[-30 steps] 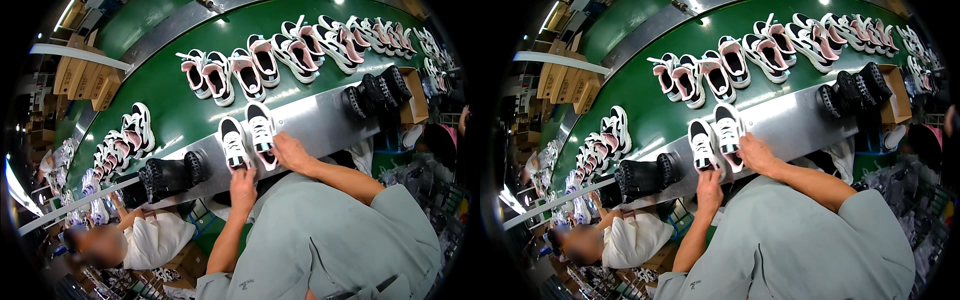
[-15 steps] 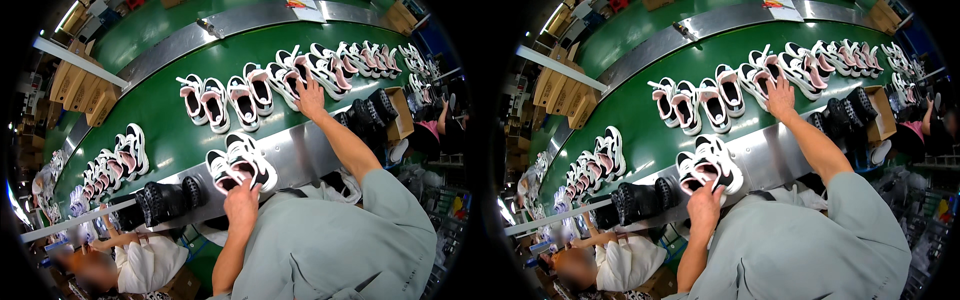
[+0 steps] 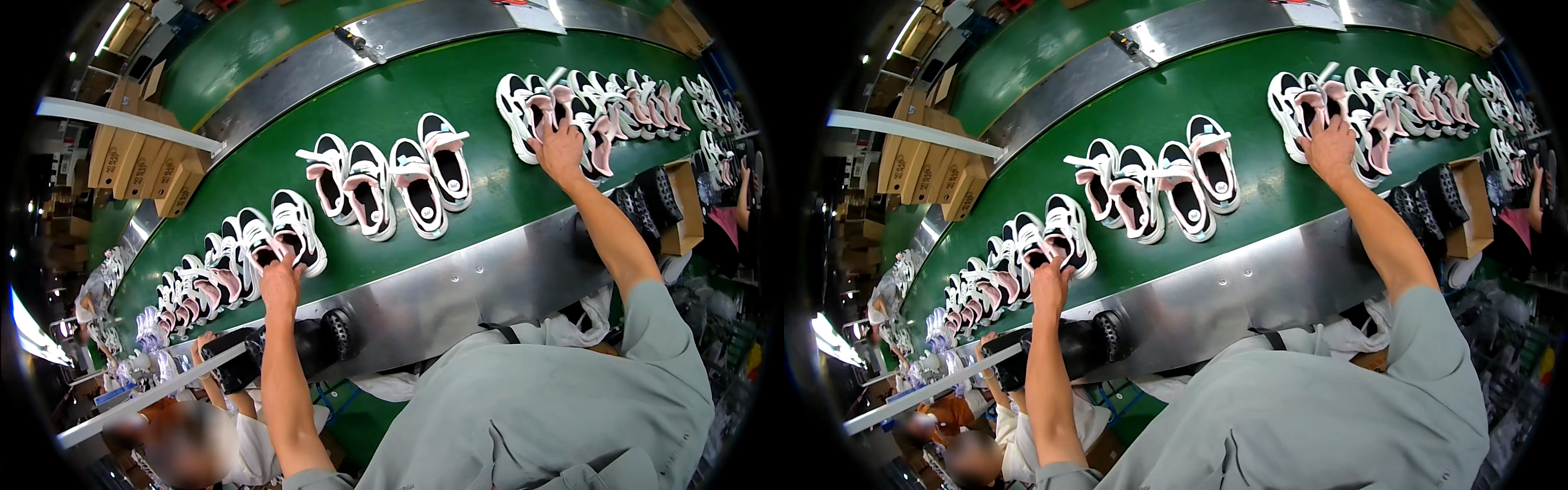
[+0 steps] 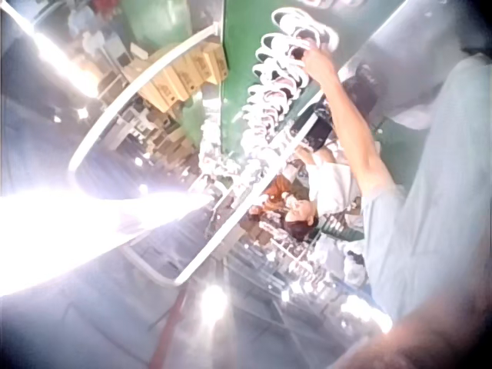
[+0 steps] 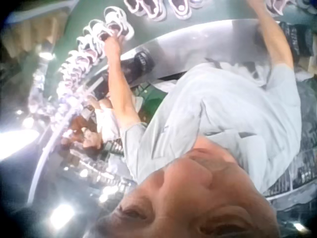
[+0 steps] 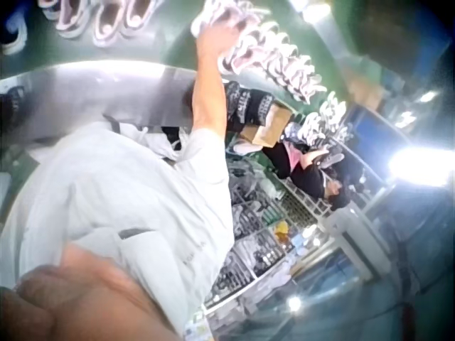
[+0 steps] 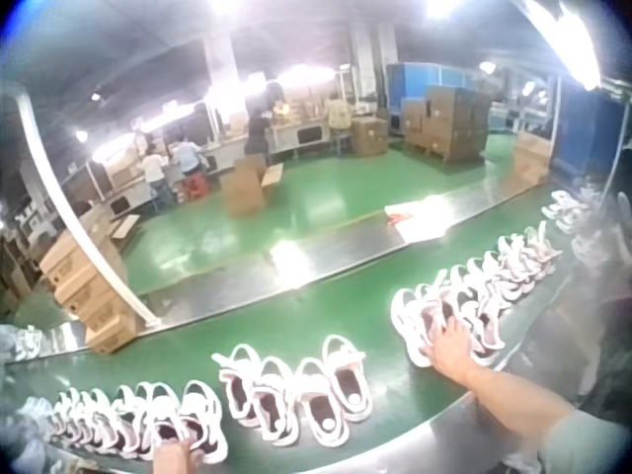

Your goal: The person assembles shoes by taking white and purple shoes from a conveyor belt, inserting black components into them by hand, and then placing them back onto the belt.

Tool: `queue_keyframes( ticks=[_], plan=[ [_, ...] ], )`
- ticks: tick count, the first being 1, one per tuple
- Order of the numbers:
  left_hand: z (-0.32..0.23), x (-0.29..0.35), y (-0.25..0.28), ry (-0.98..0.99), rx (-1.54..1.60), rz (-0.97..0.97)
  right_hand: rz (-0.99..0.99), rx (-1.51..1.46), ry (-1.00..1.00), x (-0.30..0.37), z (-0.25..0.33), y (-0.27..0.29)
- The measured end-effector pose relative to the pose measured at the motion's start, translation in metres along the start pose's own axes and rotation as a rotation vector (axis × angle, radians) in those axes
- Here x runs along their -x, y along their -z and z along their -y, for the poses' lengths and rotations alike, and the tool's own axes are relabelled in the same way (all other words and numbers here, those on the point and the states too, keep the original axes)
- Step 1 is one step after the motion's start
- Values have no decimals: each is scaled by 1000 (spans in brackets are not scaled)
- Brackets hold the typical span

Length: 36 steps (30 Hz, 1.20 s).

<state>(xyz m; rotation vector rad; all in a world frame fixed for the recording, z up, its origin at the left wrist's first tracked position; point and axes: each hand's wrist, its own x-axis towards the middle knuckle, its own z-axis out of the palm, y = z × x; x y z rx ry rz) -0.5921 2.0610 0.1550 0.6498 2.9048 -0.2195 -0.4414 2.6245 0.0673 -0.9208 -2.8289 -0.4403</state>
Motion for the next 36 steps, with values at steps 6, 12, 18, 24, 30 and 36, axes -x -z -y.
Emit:
queue_keyframes(
  ticks=[6,12,18,24,30,36],
  plan=[
    [-4,-18,-43,263,-446,225,177,-605,483,81,110,74],
    [-116,-48,4,-348,-85,-78,186,-460,373,69,188,34],
    [-127,-86,-13,-368,196,146,268,-246,179,-3,133,3],
    [-202,50,-4,-356,256,251,-40,-812,267,37,51,28],
    [-233,162,-1,-397,330,289,526,-1055,71,202,26,97],
    [-240,101,-6,-459,515,-294,490,-1135,245,259,96,97]
  ],
)
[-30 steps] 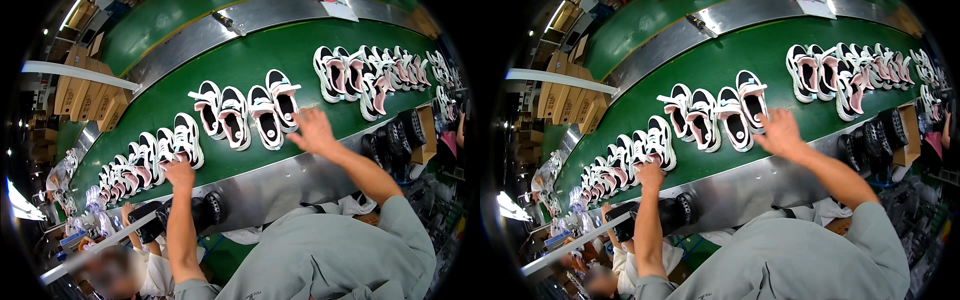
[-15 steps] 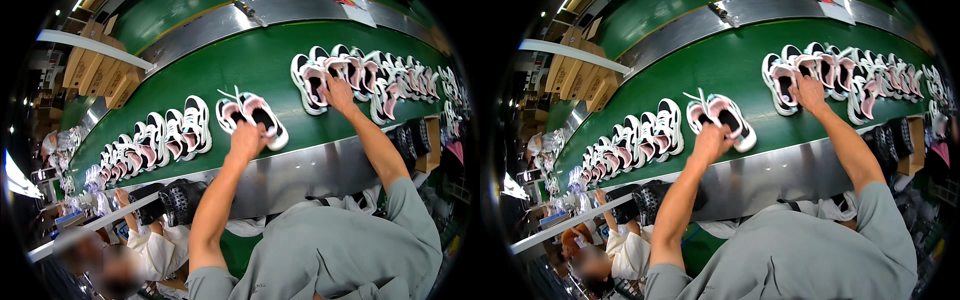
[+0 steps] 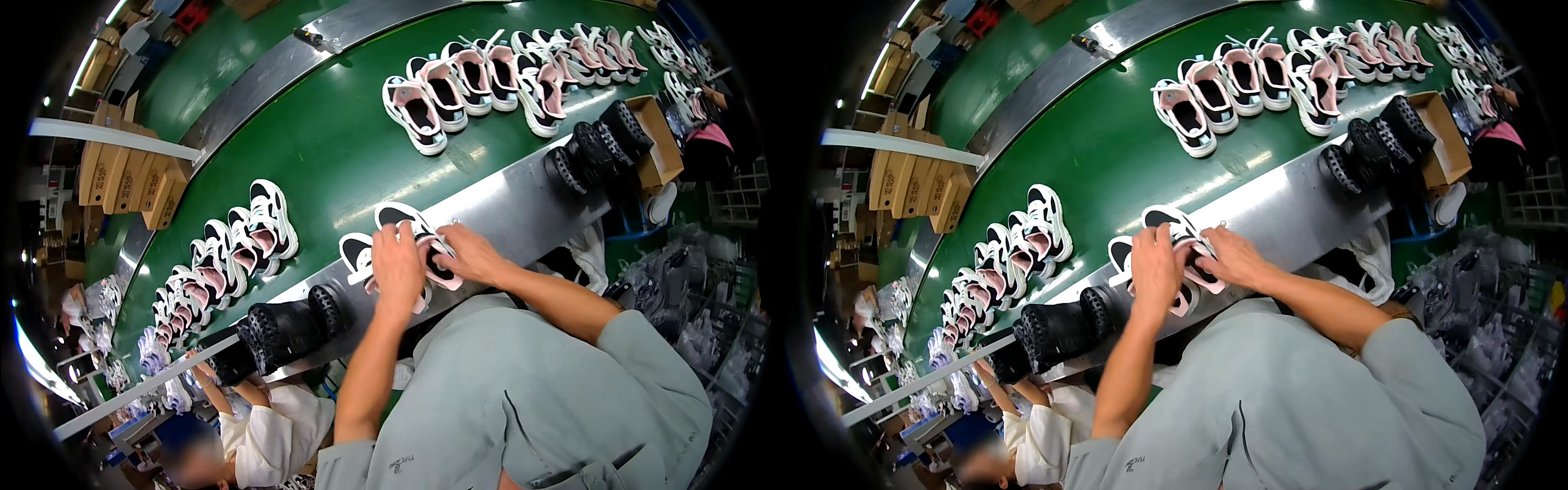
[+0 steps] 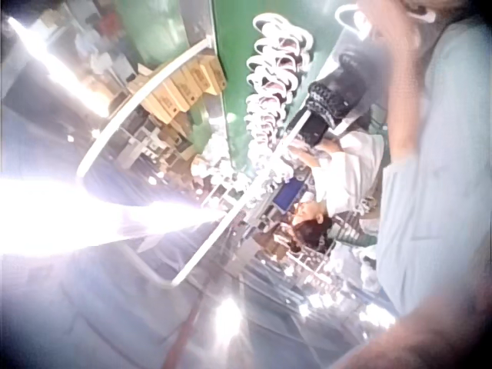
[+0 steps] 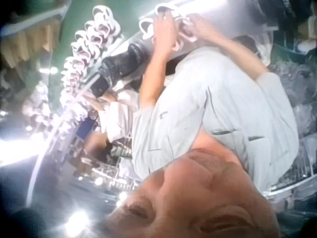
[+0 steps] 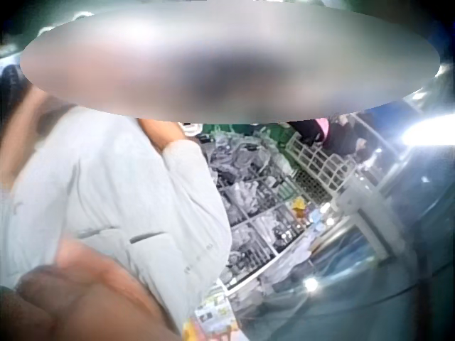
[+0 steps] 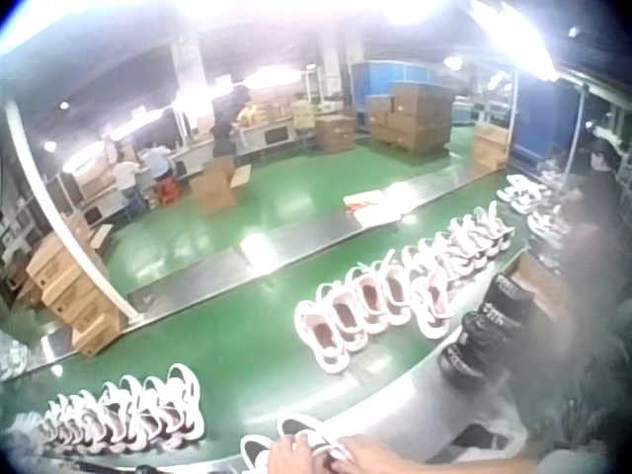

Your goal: The person assembles shoes by taking white and purple shoes from a conveyor belt, inserting black components into them by hand, and then placing them back onto the belt.

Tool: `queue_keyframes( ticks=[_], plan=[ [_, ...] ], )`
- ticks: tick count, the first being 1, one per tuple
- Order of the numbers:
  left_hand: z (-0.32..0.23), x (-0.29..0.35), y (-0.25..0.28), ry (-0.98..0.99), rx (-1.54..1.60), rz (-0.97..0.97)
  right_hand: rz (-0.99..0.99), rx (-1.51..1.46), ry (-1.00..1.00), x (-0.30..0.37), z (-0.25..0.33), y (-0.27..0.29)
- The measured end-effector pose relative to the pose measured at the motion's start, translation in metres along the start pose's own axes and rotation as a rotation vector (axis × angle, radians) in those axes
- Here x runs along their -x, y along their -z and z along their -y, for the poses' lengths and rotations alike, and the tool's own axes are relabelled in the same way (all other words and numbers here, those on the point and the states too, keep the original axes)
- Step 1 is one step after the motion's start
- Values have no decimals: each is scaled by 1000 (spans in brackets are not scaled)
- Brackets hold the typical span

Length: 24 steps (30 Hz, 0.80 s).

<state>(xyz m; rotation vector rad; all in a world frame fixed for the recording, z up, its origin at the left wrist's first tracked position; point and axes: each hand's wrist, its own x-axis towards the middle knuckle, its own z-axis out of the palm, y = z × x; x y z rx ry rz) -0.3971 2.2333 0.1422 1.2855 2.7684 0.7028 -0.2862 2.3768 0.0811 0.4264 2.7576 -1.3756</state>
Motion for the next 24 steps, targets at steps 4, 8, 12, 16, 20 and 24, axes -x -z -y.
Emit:
queue_keyframes(
  ticks=[4,8,12,16,20,24],
  plan=[
    [67,-46,-27,720,1051,509,-89,155,51,-10,-4,-5],
    [49,-69,-28,813,1103,662,-142,221,12,2,-2,22],
    [28,-76,-49,928,1162,612,-239,249,7,9,-29,13],
    [20,-67,-71,708,951,514,-251,183,42,20,-46,9],
    [10,-61,-70,631,1063,523,-432,-12,-88,57,-69,68],
    [5,-64,-69,623,1083,528,-791,350,-362,85,-81,202]
  ],
)
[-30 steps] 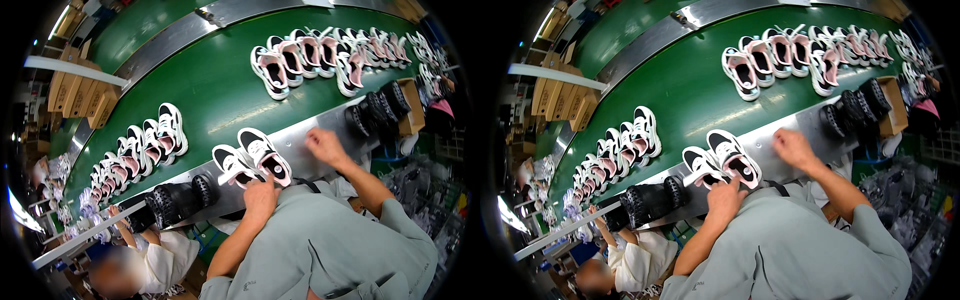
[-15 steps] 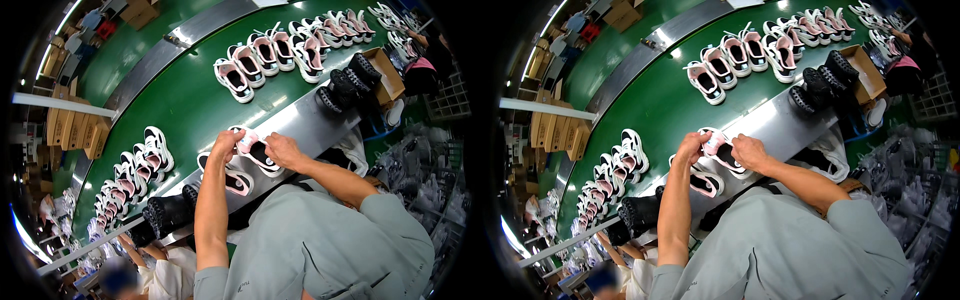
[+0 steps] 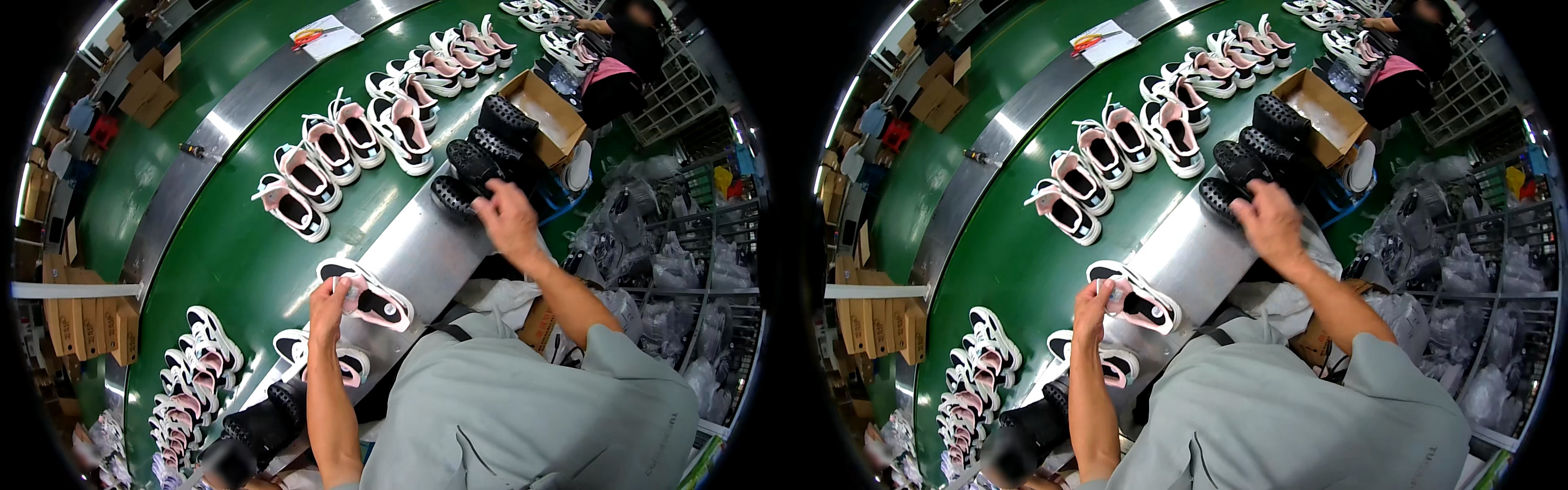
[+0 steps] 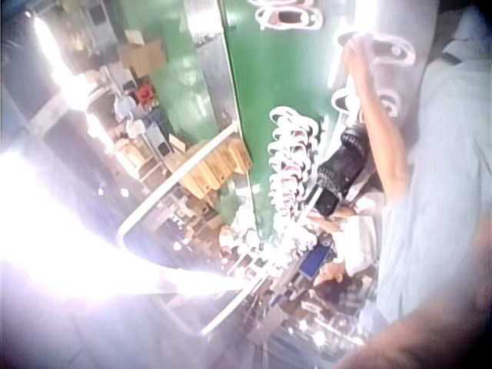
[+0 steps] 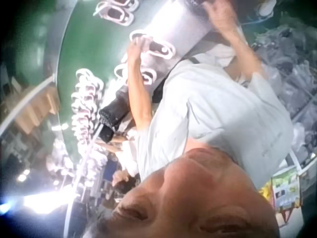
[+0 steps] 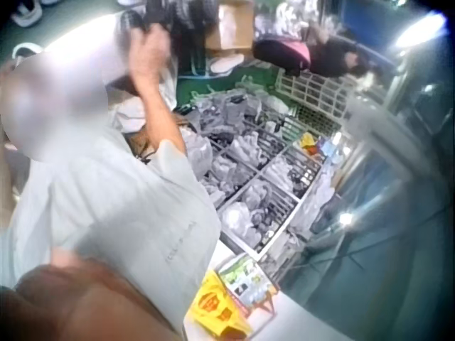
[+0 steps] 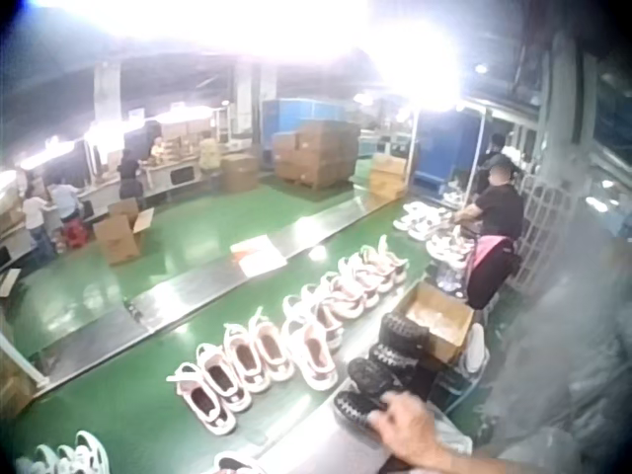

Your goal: The person assembles shoes by taking white and purple shoes from a conveyor belt, inserting black components into them by hand, and then placing them back onto the belt.

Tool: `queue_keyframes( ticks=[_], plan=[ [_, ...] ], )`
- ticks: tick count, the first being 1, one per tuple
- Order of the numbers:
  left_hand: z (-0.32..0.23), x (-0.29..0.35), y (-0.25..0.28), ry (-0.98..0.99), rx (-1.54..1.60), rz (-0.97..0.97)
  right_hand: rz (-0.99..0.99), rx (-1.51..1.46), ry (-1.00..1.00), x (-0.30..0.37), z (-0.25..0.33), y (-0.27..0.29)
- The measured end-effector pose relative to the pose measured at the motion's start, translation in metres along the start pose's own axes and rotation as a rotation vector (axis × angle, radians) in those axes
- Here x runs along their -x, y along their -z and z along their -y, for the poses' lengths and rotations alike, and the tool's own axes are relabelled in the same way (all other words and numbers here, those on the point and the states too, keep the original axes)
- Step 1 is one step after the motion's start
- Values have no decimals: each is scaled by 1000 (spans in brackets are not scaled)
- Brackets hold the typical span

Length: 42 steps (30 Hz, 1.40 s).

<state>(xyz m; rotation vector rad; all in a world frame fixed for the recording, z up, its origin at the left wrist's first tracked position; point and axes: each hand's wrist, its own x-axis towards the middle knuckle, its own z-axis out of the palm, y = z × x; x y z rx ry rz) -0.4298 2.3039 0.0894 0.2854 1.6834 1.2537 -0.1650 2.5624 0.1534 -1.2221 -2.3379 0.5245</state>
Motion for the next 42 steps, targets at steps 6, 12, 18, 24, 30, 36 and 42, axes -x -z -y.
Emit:
queue_keyframes(
  ticks=[6,12,18,24,30,36,42],
  plan=[
    [0,-3,-5,9,31,16,-23,451,175,-44,-34,2],
    [6,-5,2,-18,-87,3,-67,357,328,-45,-4,15],
    [15,-22,-3,-35,-23,17,787,-154,372,48,83,-16],
    [13,-24,-4,-89,-187,23,795,-118,359,68,104,-9],
    [15,-31,-8,-143,-256,-9,890,-297,247,70,113,-17],
    [5,-24,-10,-160,-390,92,816,-149,24,61,85,-31],
    [0,-27,-25,-232,-517,134,516,25,357,105,91,-143]
  ],
)
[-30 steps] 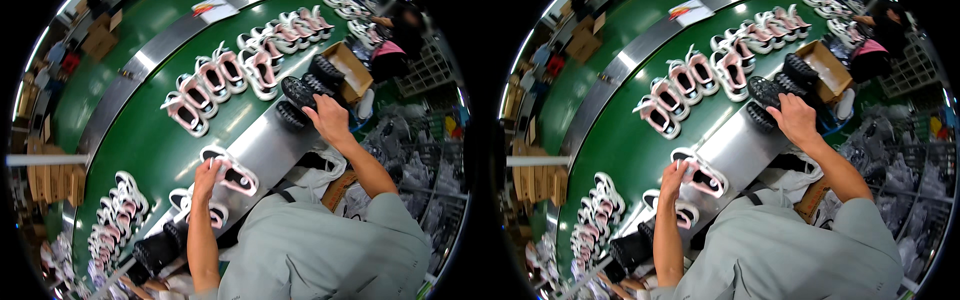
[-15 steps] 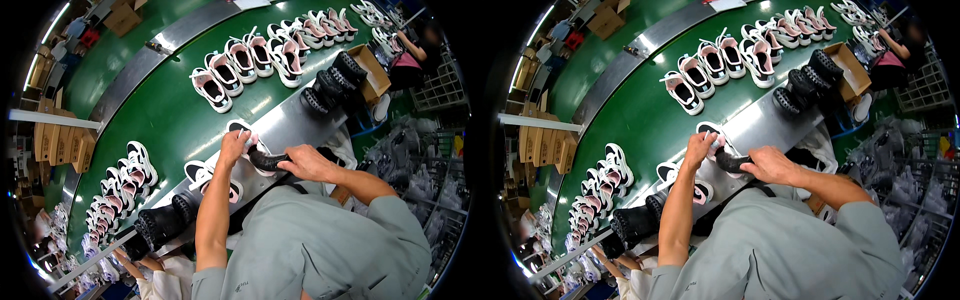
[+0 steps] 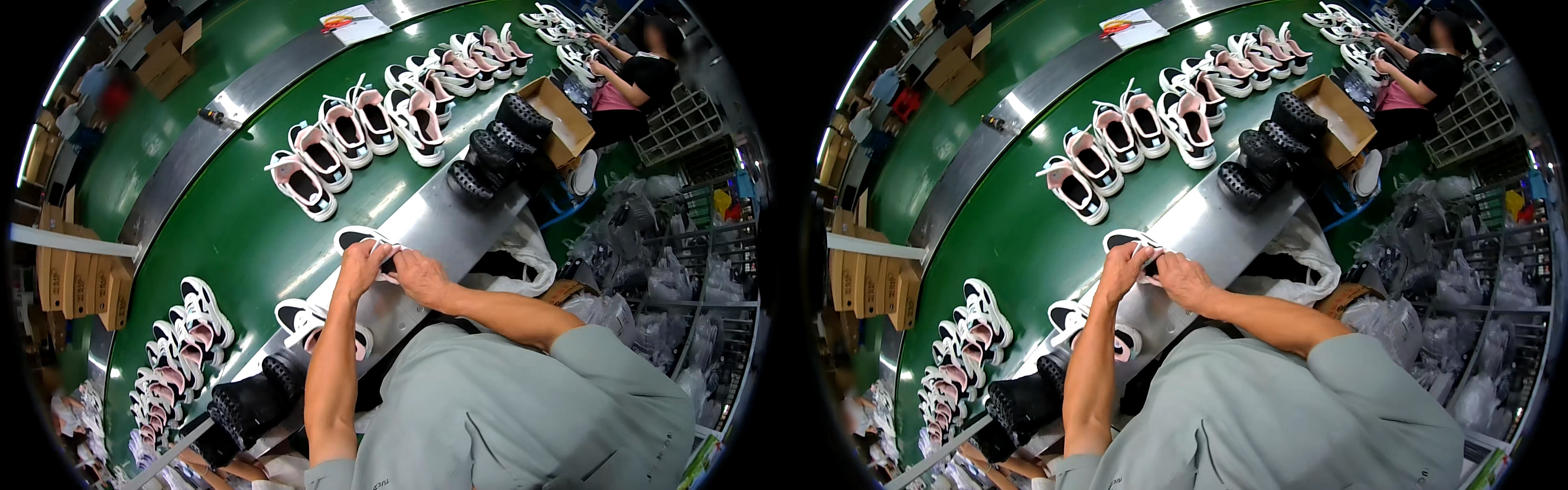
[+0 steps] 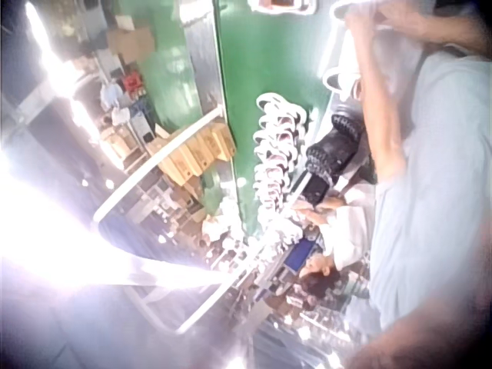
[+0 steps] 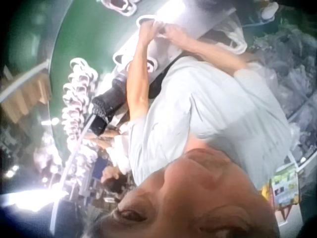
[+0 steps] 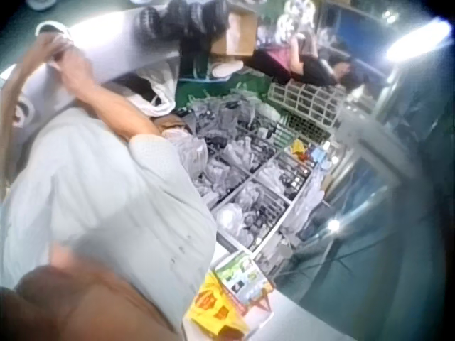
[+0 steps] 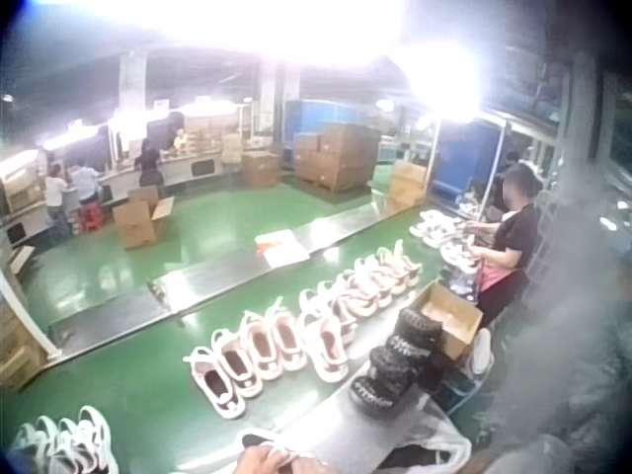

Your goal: The person assembles shoes by taking white and purple shoes from a conveyor belt, inserting black components into them by hand, and then placing them back onto the belt.

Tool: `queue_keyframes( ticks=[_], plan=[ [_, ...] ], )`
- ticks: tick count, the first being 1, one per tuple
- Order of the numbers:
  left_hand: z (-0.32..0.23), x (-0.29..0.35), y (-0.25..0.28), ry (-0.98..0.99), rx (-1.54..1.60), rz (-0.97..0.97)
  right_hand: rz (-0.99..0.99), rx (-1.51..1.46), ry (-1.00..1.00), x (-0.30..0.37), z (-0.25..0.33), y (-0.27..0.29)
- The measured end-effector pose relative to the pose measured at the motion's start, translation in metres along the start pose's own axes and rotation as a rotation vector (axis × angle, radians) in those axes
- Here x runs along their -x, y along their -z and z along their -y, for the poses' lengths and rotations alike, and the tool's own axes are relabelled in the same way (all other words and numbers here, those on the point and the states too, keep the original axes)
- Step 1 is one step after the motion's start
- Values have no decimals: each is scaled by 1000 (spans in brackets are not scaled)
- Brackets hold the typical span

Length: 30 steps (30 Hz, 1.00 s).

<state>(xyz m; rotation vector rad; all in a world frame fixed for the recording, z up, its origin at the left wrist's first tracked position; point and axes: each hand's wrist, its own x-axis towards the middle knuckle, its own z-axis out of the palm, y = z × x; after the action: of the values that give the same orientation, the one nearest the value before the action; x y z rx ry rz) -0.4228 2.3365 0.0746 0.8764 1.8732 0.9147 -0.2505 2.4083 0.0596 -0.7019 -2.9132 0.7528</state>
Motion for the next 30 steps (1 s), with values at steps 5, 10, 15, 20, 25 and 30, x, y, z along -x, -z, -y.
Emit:
queue_keyframes(
  ticks=[5,10,15,20,25,30],
  plan=[
    [-9,38,-22,-216,-47,-389,-166,-219,90,15,-22,54],
    [-5,41,-82,194,-60,-467,25,-206,-69,-19,-36,34],
    [-7,31,-83,280,-248,-549,80,-114,-202,-39,-35,4],
    [-38,127,-75,265,-372,-504,34,-64,-37,-32,-59,4],
    [-16,185,-64,554,-426,-586,91,-83,30,-35,-46,10],
    [17,143,-77,185,-310,-654,164,-92,86,-44,-25,2]
  ],
)
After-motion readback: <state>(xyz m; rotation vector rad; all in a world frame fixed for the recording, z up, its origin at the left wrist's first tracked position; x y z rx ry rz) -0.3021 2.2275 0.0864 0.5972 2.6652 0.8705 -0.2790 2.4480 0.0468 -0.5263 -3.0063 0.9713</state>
